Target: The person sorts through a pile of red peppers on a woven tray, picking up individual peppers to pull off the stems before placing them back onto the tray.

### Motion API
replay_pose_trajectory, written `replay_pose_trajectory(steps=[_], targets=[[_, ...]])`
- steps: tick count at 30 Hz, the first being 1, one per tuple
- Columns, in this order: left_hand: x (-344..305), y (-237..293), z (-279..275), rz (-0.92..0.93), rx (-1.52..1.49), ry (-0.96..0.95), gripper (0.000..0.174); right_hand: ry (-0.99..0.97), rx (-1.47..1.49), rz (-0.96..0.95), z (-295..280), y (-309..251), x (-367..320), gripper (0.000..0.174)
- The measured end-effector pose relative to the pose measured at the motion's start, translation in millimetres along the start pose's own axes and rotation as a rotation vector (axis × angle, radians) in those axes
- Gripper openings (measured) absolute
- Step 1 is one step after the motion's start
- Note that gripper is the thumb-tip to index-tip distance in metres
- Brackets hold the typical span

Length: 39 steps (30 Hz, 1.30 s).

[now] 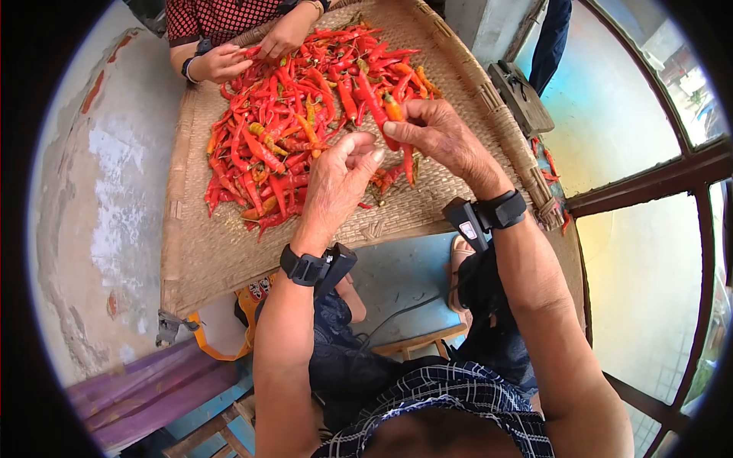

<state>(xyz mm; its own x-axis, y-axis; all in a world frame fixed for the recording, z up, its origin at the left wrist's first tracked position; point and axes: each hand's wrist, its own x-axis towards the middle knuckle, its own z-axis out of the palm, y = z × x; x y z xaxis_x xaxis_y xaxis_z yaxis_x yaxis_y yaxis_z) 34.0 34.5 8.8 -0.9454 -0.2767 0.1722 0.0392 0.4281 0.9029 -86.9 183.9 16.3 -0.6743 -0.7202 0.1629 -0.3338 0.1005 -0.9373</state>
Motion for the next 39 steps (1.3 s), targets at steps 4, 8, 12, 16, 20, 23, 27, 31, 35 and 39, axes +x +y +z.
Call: replay_pose_trajectory(steps=[4,8,12,16,20,23,27,31,35,39], targets=[[2.1,3.2,6.8,-0.065,-0.2,-0.077,0.025,-0.086,0.276,0.13,7.8,-5.0,-4.1,0.018],[2.7,-1.3,3.5,-0.103,-0.172,-0.1,0.019,-0.113,0.323,0.139,7.9,-5.9,-5.6,0.02],[-0.7,-3.8,-2.2,-0.053,0.019,-0.15,0.019,0.07,0.511,0.193,-0.5,3.8,1.6,0.023],[-3.1,1.6,-36.0,-0.108,0.124,0.098,0.02,0.278,0.573,0.165,-9.0,10.2,7.4,0.024],[-4.3,-6.6,-73.4,0.006,0.285,0.488,0.026,0.213,0.628,0.239,3.1,10.6,6.6,0.023],[-3.5,-9.6,-80.3,0.278,0.768,0.75,0.03,0.206,0.73,0.277,16.0,4.3,3.2,0.022],[-11.9,3.8,-46.3,0.037,0.201,0.301,0.032,0.047,0.611,0.277,22.7,2.9,4.1,0.024],[-11.7,0.5,-14.1,0.212,0.343,0.19,0.025,-0.025,0.56,0.208,29.4,3.6,4.5,0.025],[-10.4,8.0,-13.6,0.12,0.457,0.094,0.017,-0.027,0.504,0.22,29.2,3.6,4.2,0.027],[-5.1,5.4,-36.6,0.118,0.588,0.324,0.016,0.039,0.595,0.234,20.8,3.0,5.8,0.03]])
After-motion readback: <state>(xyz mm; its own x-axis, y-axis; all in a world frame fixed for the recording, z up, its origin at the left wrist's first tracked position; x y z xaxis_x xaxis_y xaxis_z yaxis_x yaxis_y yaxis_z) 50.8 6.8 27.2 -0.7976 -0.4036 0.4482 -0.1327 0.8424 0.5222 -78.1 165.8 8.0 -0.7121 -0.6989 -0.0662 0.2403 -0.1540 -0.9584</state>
